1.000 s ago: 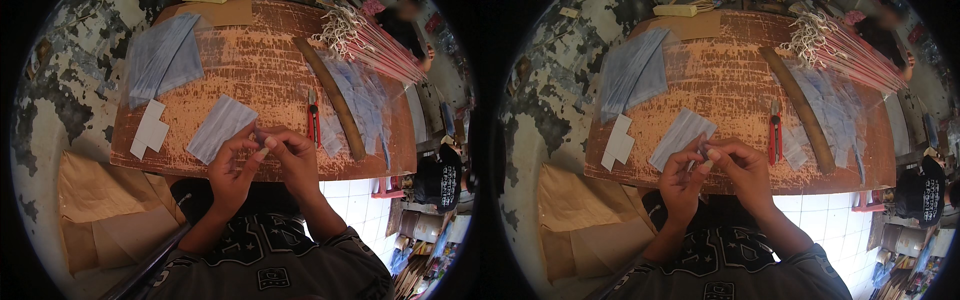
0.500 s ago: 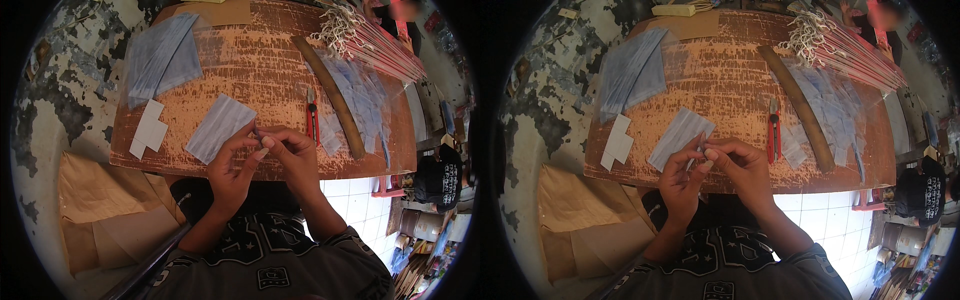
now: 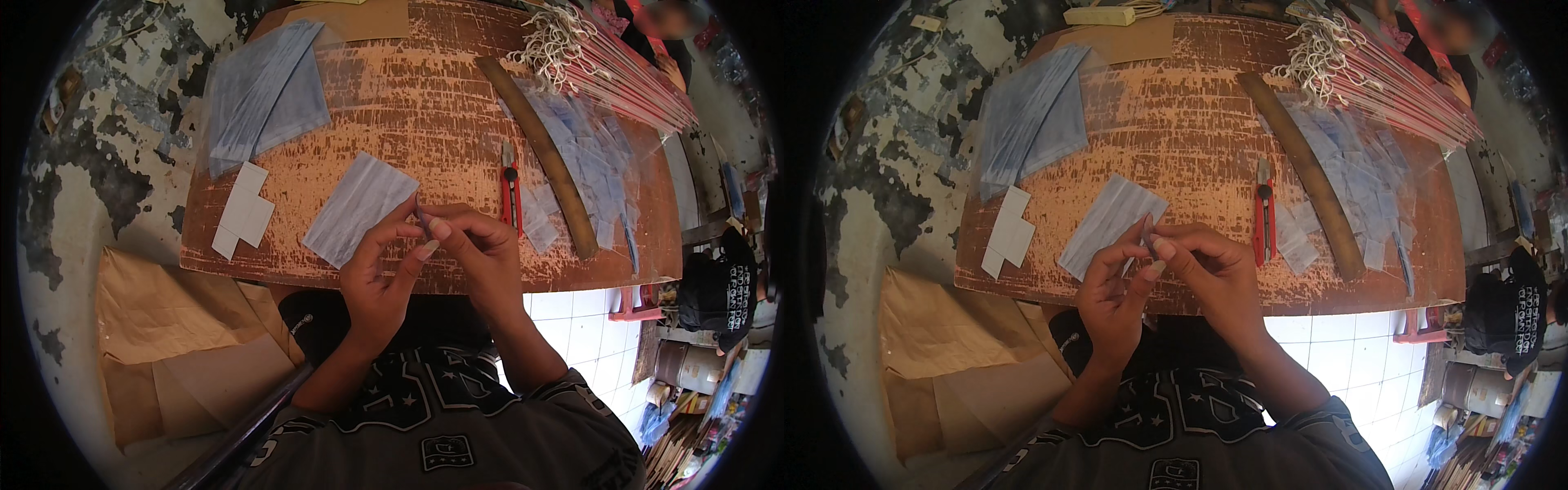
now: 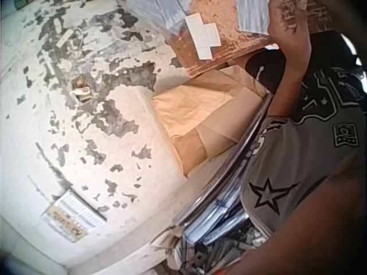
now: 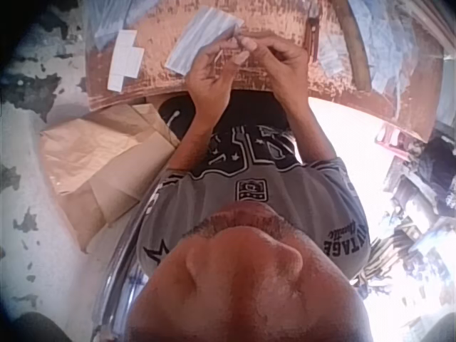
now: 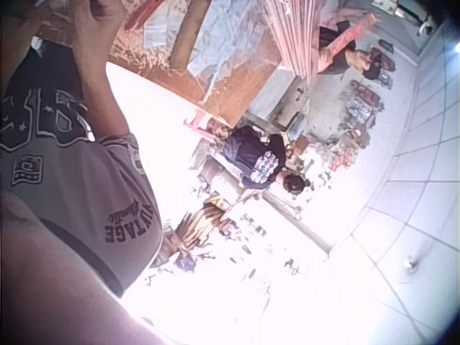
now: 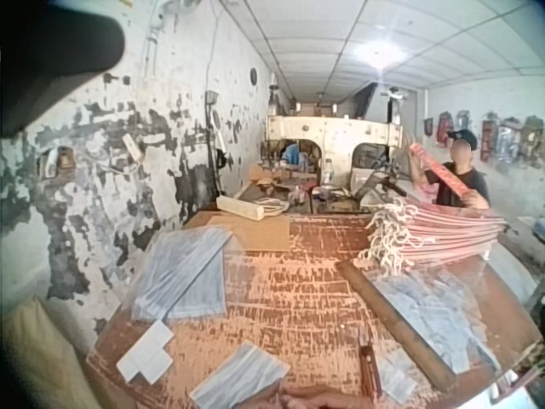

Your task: The person uses a red utility knife to cut a small white paper template from a larger sheet on a wooden table. They then place the template on a clear plastic sheet and cut the plastic to match the template's shape. The person folds the cut plastic piece and places it on a stack of similar items.

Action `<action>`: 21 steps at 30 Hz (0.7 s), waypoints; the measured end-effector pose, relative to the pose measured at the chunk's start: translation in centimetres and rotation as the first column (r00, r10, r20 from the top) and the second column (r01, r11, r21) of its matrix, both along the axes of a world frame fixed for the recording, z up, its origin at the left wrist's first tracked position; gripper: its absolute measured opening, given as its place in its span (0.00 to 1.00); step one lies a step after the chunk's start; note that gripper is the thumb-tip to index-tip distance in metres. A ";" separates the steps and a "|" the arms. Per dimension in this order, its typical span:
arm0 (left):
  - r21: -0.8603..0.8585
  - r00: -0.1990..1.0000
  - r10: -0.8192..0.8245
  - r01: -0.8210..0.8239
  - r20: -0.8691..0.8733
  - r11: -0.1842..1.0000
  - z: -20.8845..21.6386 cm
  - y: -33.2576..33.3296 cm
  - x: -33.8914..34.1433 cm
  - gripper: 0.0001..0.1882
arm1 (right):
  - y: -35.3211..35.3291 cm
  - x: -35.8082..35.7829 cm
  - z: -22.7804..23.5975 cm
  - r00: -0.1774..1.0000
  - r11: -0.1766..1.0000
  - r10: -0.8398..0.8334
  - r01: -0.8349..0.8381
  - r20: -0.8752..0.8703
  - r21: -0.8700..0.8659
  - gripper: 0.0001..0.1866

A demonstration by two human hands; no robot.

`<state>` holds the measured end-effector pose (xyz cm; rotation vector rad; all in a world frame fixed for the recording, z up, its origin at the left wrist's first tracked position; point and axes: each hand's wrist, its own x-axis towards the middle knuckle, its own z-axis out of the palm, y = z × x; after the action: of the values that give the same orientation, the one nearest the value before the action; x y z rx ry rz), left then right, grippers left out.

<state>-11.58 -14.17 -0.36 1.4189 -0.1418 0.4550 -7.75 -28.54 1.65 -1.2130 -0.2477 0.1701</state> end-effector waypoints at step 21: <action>0.207 0.998 0.062 -0.064 0.019 0.976 -0.1 0.5 0.1 0.11 | -0.2 -0.1 0.0 0.996 0.997 0.056 -0.060 -0.072 -0.045 0.10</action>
<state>-11.48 -13.64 -0.43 1.6291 -0.1578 0.5126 -7.82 -28.74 1.64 -1.2451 -0.2186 0.2699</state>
